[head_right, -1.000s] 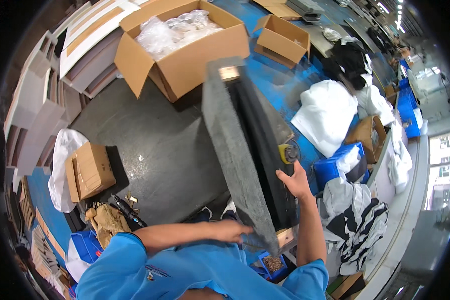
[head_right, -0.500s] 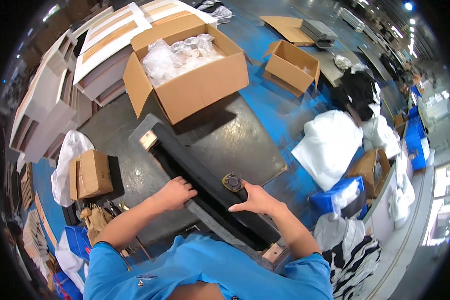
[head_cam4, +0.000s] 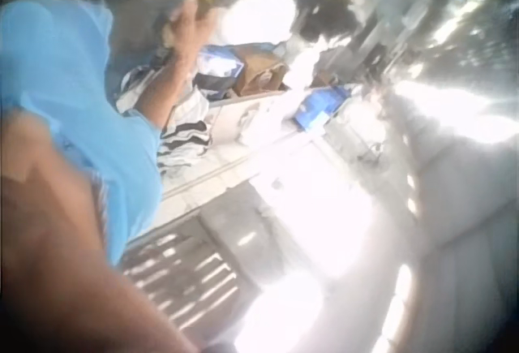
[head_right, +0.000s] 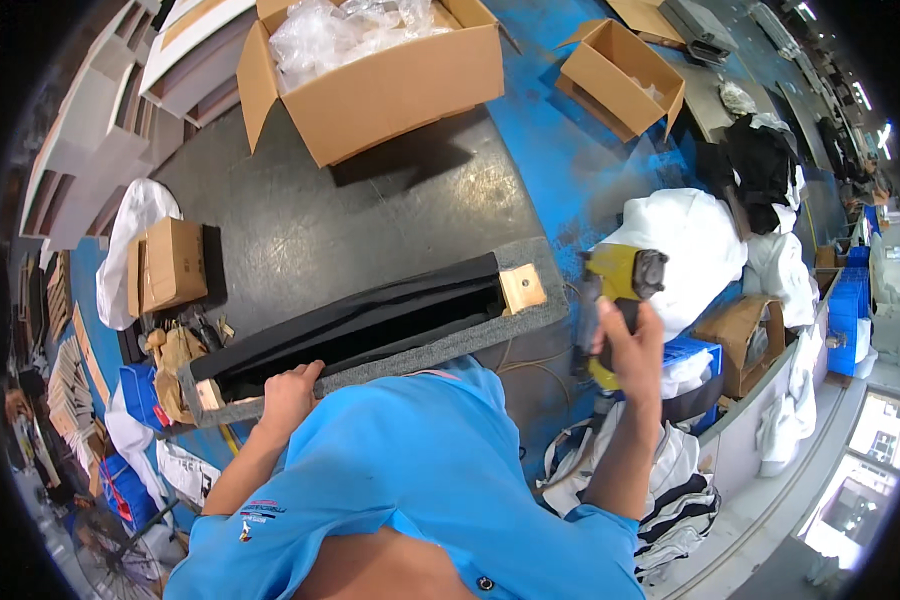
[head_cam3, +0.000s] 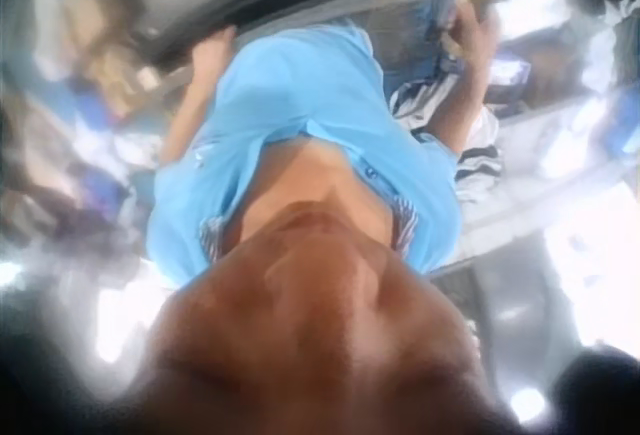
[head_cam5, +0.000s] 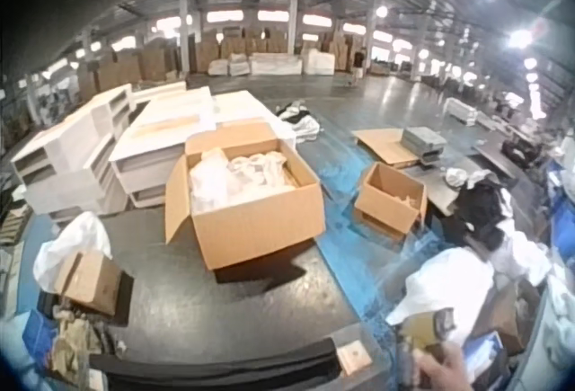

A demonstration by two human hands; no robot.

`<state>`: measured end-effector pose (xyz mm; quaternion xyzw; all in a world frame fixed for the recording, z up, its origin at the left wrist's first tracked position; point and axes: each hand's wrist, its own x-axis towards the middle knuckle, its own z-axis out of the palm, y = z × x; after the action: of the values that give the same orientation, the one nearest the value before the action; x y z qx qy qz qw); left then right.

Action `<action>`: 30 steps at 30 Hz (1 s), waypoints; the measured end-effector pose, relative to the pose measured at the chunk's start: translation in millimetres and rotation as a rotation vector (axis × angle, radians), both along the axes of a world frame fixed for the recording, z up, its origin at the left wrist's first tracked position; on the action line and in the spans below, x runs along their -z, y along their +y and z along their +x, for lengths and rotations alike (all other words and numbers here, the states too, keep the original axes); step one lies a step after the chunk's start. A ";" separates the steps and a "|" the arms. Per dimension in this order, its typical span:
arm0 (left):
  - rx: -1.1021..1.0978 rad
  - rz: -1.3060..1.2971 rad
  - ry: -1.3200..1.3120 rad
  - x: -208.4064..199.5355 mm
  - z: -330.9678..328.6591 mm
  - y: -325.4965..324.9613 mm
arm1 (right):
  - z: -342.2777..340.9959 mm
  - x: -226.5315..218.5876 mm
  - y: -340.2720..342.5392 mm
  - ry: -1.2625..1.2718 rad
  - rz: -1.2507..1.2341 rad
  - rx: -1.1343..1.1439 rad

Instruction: The person uses a pneumatic nail gun to attach a grey fabric-covered piece to a wooden frame. They repeatedly position the fabric and fire the nail gun along the edges to secure the material to the wood.

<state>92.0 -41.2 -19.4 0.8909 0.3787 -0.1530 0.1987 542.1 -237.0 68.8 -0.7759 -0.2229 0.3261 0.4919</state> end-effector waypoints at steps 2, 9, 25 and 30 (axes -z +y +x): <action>0.070 -0.121 0.070 -14.6 3.0 6.0 | -19.0 15.6 6.9 0.141 0.081 -0.077; 0.077 0.067 -0.639 -37.6 72.3 56.2 | -73.5 39.5 19.7 0.177 -0.010 -0.045; -0.027 -0.148 -0.466 2.2 60.5 98.7 | -91.5 91.7 65.7 0.006 0.204 0.114; -0.107 0.110 -0.626 4.2 55.1 116.7 | -74.5 63.6 124.1 0.044 0.069 -0.042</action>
<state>147.2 75.4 -23.5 0.8829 0.3531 0.1600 0.2649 467.6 -112.8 5.2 -0.7462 -0.2393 0.3456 0.5162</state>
